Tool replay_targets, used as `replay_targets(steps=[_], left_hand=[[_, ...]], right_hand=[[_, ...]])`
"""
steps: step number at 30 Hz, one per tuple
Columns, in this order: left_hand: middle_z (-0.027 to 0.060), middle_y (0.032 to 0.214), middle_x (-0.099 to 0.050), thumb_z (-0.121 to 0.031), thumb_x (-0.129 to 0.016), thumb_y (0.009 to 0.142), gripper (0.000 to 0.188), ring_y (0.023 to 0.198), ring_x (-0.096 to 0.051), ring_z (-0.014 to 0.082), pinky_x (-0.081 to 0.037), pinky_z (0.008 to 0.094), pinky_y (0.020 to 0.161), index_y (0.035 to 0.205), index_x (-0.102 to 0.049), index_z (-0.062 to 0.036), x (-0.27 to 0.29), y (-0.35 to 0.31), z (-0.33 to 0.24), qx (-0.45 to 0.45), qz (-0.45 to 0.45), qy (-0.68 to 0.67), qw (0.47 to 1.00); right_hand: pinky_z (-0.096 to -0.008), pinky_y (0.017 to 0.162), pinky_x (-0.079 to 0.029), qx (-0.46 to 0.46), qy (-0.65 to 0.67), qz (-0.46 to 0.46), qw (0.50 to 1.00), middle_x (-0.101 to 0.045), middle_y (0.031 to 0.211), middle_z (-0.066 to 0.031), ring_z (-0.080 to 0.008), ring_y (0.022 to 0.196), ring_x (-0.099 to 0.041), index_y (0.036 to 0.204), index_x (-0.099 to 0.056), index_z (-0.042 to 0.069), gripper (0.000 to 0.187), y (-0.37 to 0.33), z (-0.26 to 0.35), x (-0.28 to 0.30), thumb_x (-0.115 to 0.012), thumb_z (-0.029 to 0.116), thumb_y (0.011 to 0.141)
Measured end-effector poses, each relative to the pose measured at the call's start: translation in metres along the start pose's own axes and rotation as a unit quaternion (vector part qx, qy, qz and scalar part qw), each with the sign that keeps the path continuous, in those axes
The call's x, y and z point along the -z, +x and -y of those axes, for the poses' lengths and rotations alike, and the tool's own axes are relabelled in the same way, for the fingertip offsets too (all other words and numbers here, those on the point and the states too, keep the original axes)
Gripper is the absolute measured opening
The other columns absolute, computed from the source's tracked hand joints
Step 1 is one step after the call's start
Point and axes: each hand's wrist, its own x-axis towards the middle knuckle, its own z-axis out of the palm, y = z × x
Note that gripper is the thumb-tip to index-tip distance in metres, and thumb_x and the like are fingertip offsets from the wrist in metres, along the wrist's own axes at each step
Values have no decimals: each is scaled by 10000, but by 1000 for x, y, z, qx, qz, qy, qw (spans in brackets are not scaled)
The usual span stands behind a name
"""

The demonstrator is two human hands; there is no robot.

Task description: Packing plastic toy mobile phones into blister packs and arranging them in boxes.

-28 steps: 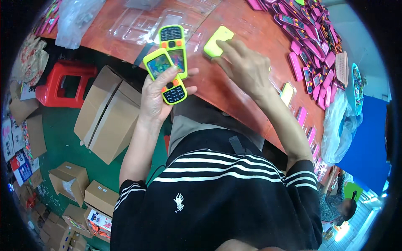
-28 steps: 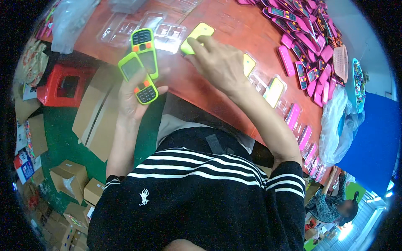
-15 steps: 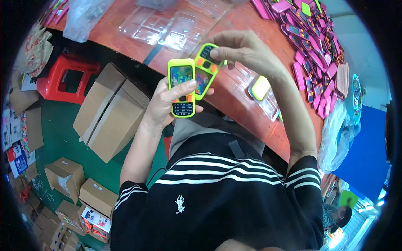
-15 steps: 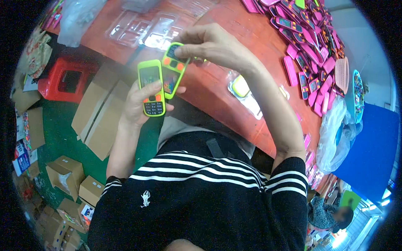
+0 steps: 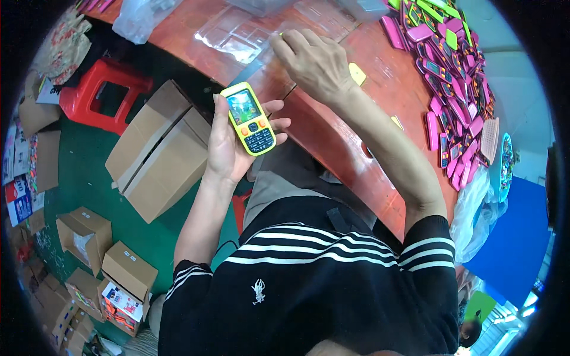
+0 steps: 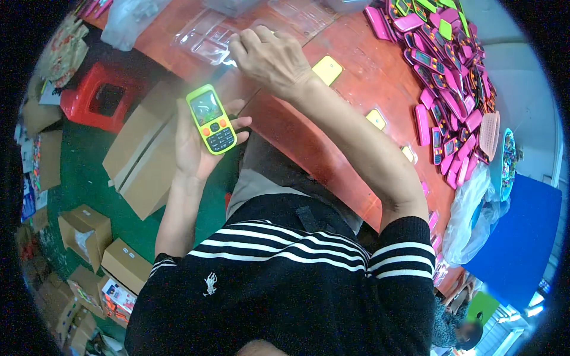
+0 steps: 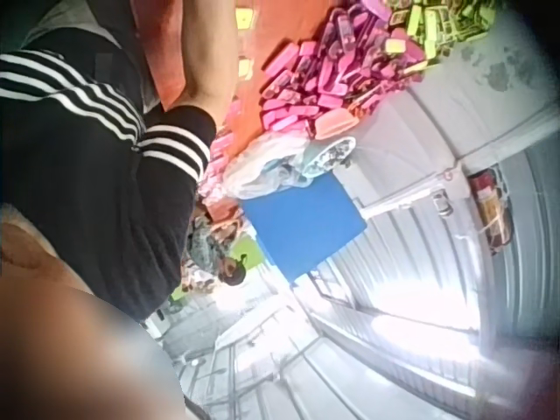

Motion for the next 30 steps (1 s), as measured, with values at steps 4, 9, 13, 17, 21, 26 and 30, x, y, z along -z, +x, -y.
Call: replay_targets(steps=[4,9,13,17,21,26,30], left_hand=[[226,1088,-559,-639,-219,873,673,875,-623,350,-557,418,673,1185,-459,-94,2,1,-4,-1,21,-7,1000],[189,956,-607,-659,-162,864,748,714,-647,233,-558,308,587,1149,-480,-46,0,7,-8,16,3,69,997],[109,858,-599,-637,-148,885,729,624,-593,133,-498,224,542,1125,-504,-48,-7,14,-13,-2,-50,234,971],[79,893,-612,-572,-168,923,720,846,-556,151,-415,270,762,1131,-563,-6,-20,18,-17,-123,-105,478,863],[158,1213,-501,-463,-225,960,627,1139,-460,242,-330,318,968,1293,-396,40,-12,25,-32,-233,-94,528,811],[217,1281,-417,-419,-315,958,599,1202,-403,299,-296,340,997,1308,-348,66,-6,28,-60,-333,-153,580,727],[224,1274,-427,-414,-317,957,590,1187,-416,317,-307,359,990,1304,-357,61,4,39,-69,-352,-178,607,690]], right_hand=[[-291,489,-485,-73,79,37,994,-629,857,-2,-171,715,-628,972,-604,160,281,-4,6,-3,-655,317,744],[-305,617,-505,-246,413,121,869,-669,881,-60,-193,787,-649,1085,-613,103,378,5,0,23,-643,344,796],[-311,691,-494,-235,462,233,823,-667,886,-119,-195,802,-642,1074,-605,1,446,16,-1,44,-612,374,829],[-215,539,-464,-338,553,298,701,-600,713,-55,-79,622,-568,1036,-598,-23,425,26,9,53,-634,344,825],[-207,568,-467,-418,652,240,585,-609,762,-45,-80,629,-568,1067,-557,-35,310,32,1,32,-582,176,842],[-251,664,-510,-426,643,86,630,-619,952,-139,-155,749,-623,1143,-480,-59,376,55,-20,-23,-584,148,846],[-260,620,-521,-405,518,100,747,-639,912,-161,-171,700,-642,1123,-503,-55,359,78,-16,-52,-578,159,844]])
